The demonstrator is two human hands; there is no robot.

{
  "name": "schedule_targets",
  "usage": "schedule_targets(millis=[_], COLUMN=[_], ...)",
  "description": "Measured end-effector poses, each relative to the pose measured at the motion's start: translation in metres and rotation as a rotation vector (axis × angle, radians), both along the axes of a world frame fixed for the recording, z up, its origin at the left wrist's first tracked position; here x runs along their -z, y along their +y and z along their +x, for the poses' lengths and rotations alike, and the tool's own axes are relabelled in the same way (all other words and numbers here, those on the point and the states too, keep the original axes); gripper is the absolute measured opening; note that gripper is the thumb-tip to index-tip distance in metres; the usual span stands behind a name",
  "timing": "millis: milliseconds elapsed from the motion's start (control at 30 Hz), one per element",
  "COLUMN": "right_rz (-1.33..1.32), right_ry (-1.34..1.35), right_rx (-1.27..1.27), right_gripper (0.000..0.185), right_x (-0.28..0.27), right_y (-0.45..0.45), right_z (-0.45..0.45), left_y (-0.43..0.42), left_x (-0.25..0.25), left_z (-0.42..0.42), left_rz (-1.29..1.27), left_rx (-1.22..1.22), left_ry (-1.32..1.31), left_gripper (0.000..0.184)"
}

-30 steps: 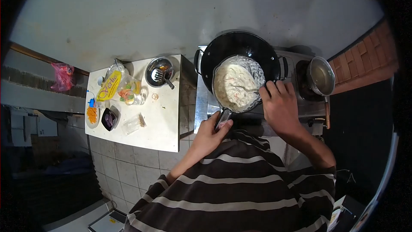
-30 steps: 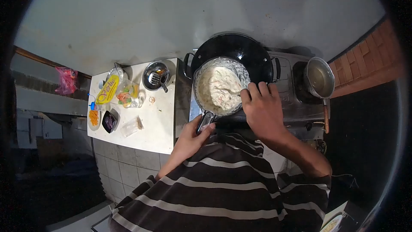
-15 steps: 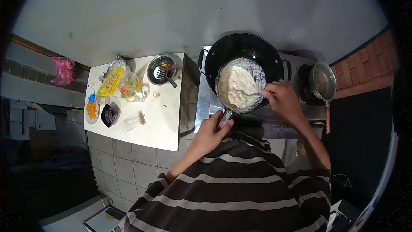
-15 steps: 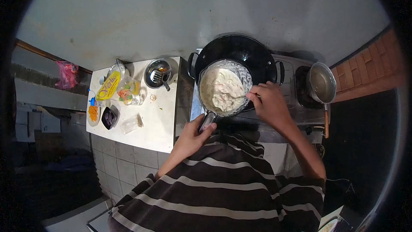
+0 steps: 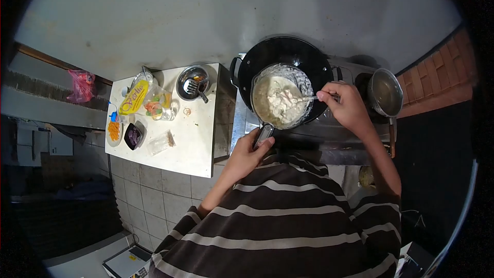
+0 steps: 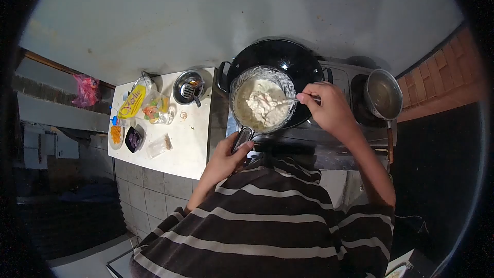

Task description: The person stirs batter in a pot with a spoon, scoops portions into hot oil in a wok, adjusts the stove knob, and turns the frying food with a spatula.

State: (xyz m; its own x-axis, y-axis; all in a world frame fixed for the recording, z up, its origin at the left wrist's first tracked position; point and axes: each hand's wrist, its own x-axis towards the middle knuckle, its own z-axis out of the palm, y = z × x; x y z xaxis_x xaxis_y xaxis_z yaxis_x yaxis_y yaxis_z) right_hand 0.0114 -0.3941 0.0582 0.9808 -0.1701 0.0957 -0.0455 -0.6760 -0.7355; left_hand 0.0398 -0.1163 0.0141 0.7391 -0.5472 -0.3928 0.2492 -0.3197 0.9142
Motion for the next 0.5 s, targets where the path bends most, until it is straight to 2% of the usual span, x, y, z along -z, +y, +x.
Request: schedule_targets(millis=[300, 367, 400, 467, 500], right_rz=[-0.102, -0.021, -0.019, -0.064, -0.062], right_ry=[-0.134, -0.085, -0.085, -0.132, -0.136], right_rx=[0.035, 0.053, 0.054, 0.071, 0.072], right_gripper=[0.019, 0.019, 0.019, 0.018, 0.018], right_x=[-0.008, -0.004, -0.002, 0.004, 0.005], right_y=[-0.011, -0.013, -0.014, -0.016, -0.017], right_z=[-0.009, -0.009, -0.009, -0.008, -0.008], left_y=[-0.008, -0.006, -0.006, -0.008, -0.009], left_x=[0.013, 0.028, 0.027, 0.024, 0.020], left_z=[-0.010, -0.008, -0.006, -0.004, -0.005], left_rz=[0.043, 0.071, 0.073, 0.136, 0.151], left_rx=[0.002, 0.007, 0.009, 0.007, 0.000], left_ry=[-0.073, -0.244, -0.244, -0.260, -0.243], left_gripper=[0.029, 0.030, 0.030, 0.046, 0.043])
